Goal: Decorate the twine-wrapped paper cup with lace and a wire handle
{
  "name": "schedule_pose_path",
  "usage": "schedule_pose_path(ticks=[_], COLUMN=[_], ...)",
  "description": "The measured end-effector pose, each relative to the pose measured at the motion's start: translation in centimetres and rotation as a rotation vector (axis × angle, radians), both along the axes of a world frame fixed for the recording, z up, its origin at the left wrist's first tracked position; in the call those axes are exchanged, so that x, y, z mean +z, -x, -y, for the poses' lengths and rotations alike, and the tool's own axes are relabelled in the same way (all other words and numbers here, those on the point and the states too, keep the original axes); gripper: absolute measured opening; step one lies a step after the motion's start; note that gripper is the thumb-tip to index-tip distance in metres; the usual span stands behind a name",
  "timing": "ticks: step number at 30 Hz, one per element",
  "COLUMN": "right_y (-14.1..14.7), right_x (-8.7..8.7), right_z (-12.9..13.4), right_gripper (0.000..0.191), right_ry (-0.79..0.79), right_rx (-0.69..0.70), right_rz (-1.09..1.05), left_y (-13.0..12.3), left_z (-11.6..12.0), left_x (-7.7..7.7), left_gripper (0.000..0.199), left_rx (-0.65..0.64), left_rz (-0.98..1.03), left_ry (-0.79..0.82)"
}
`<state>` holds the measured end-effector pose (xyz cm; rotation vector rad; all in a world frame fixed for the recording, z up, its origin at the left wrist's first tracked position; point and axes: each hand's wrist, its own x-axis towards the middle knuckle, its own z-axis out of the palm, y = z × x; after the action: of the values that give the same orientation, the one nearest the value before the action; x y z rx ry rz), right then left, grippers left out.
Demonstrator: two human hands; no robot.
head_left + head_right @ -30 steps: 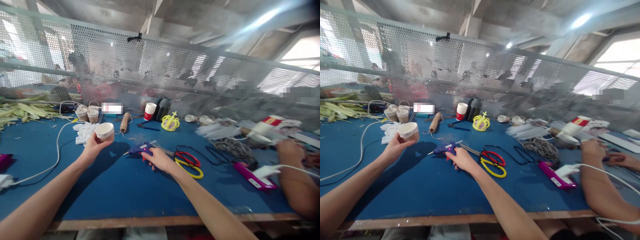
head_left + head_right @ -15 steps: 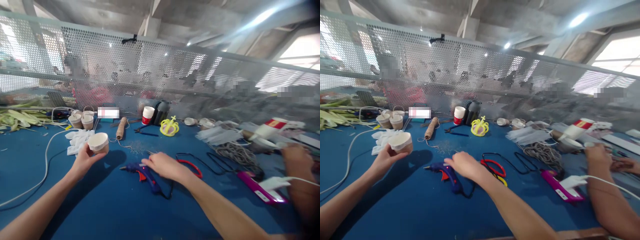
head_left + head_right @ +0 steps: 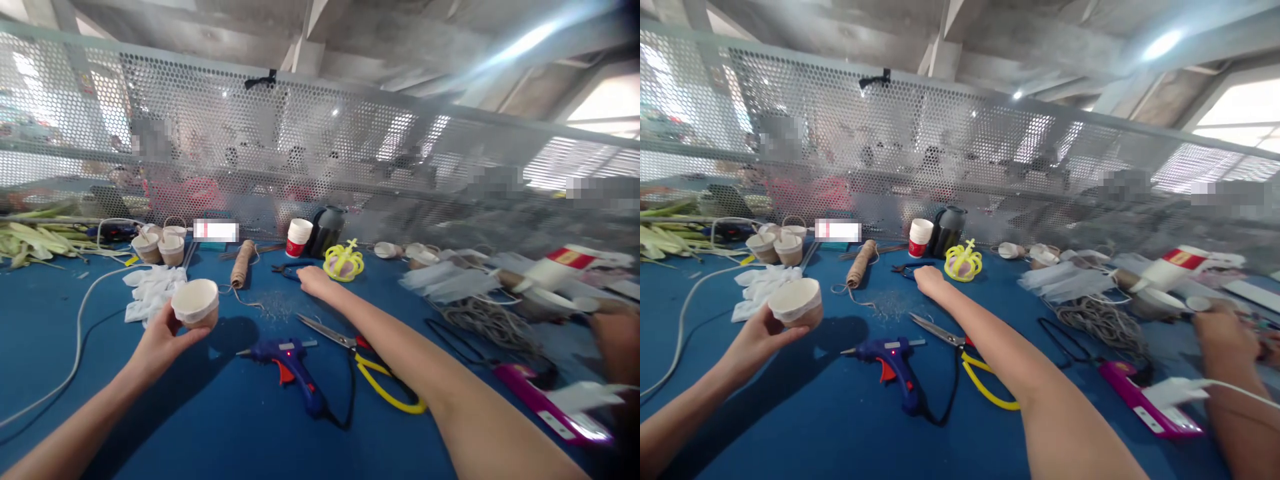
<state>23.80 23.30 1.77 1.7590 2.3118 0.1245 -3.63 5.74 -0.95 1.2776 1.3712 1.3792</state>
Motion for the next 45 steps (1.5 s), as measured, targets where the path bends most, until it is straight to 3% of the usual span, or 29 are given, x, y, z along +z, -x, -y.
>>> schedule_pose_path(ticks=[5,10,14,17,18,23,27,30,32,33,40,45], right_y=[-1.1,0.4,3.2,4.9,5.3,6.2,5.9,4.9,3.9,3.3,1.2,1.9], right_x=[0.6,1.4,3.6,5.2,5.6,5.1,4.0,3.7,3.6,3.5,0.6,-0.5], right_z=[-0.3,0.9,4.4,7.8,8.9,11.8,11.0,9.4,8.1,7.5,3.9,3.1], right_gripper=[0.029,0.029,0.029,0.042,0.05,0.073,0.066,0.062,0.058,0.056,0.061,0.065], right_ry=[0.001,0.012,0.077,0.159,0.241,0.409,0.361,0.297,0.184,0.12,0.249,0.355], right_rx=[-0.023,0.057,0.269,0.425,0.489,0.554,0.469,0.401,0.319,0.248,0.188,0.222], right_rz=[-0.03,-0.183,-0.404,-0.566,-0.711,-0.965,-1.209,-1.312,-1.336,-1.339,-1.2,-1.064], left_y=[-0.2,-0.5,-1.2,-1.8,-2.0,-3.1,-5.0,-6.3,-6.5,-6.4,-5.3,-5.8], left_z=[-0.1,-0.1,0.1,0.5,0.7,0.3,-2.5,-5.3,-7.1,-7.9,-12.8,-15.4], left_x=[0.0,0.1,0.6,1.6,2.0,3.2,3.8,4.1,4.1,3.9,1.9,0.6], left_gripper=[0.06,0.056,0.055,0.058,0.06,0.06,0.063,0.064,0.068,0.07,0.065,0.065], left_rx=[-0.019,-0.05,-0.114,-0.176,-0.201,-0.289,-0.35,-0.38,-0.295,-0.254,0.022,0.042], left_rz=[-0.001,-0.047,-0.078,-0.079,-0.085,-0.063,-0.094,-0.331,-0.738,-0.812,-1.045,-1.094], left_ry=[0.004,0.002,-0.008,-0.003,0.013,0.018,-0.125,-0.219,-0.175,-0.154,0.073,0.19])
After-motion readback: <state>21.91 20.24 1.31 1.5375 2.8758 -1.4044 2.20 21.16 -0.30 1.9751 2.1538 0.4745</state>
